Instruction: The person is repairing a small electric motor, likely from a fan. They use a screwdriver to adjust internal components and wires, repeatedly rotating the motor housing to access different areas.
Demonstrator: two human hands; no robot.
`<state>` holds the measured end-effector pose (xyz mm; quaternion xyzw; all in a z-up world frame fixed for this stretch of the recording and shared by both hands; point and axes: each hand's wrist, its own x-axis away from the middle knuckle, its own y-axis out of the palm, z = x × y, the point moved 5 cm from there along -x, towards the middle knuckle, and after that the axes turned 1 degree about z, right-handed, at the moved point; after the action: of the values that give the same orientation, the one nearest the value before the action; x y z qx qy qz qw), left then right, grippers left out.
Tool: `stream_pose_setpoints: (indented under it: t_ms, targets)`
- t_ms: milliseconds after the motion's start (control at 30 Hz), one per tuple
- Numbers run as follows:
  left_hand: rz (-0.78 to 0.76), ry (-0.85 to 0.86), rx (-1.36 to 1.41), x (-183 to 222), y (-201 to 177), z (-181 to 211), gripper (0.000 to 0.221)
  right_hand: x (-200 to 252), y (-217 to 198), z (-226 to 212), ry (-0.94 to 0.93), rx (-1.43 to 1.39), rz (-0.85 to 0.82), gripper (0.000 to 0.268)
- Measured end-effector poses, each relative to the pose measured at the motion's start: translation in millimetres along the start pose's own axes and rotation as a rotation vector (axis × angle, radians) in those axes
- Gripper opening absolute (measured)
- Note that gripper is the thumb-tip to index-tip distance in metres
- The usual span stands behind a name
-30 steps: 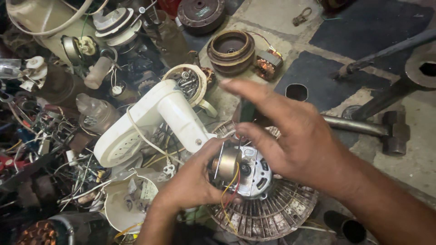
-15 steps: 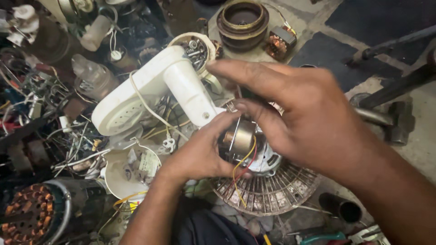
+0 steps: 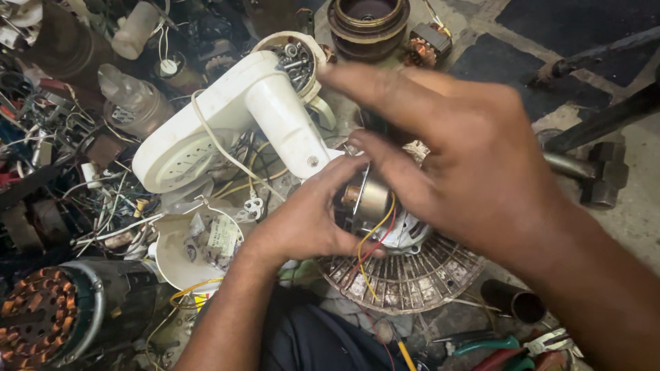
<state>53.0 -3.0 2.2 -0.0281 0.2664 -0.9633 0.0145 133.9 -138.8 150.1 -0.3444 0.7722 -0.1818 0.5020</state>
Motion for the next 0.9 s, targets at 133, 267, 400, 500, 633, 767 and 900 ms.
stream_pose_setpoints:
  t_ms: [133,267,400,500,633,767,900]
  targets:
    - [-0.020,0.026,0.013,-0.5,1.2,-0.1,0.117,2.0,3.3,6.5,0.159,0.041,-0.043,0.047]
    - [-0.008,0.071,-0.011,-0.9,-0.9,2.5,0.115,-1.0,-2.6,7.6,0.025,-0.063,-0.013,0.048]
    - [-0.030,0.051,0.047,-0.3,-1.7,5.7,0.114,-2.2,-3.0,9.0,0.000,-0.123,-0.039,0.054]
    - [0.014,0.073,0.036,-0.7,-3.2,8.5,0.118,-0.7,-4.7,19.4,0.217,-0.091,-0.092,0.044]
    - [-0.005,-0.002,0.087,-1.2,-0.8,7.6,0.113,-4.4,-5.0,15.2,0.084,-0.130,-0.060,0.050]
    - [0.003,0.014,0.066,-3.2,-2.2,12.7,0.110,-0.5,1.9,24.7,0.209,-0.088,-0.086,0.047]
    - [-0.028,-0.058,0.144,-5.2,0.1,11.1,0.109,5.5,-1.4,21.4,0.031,-0.114,-0.016,0.051]
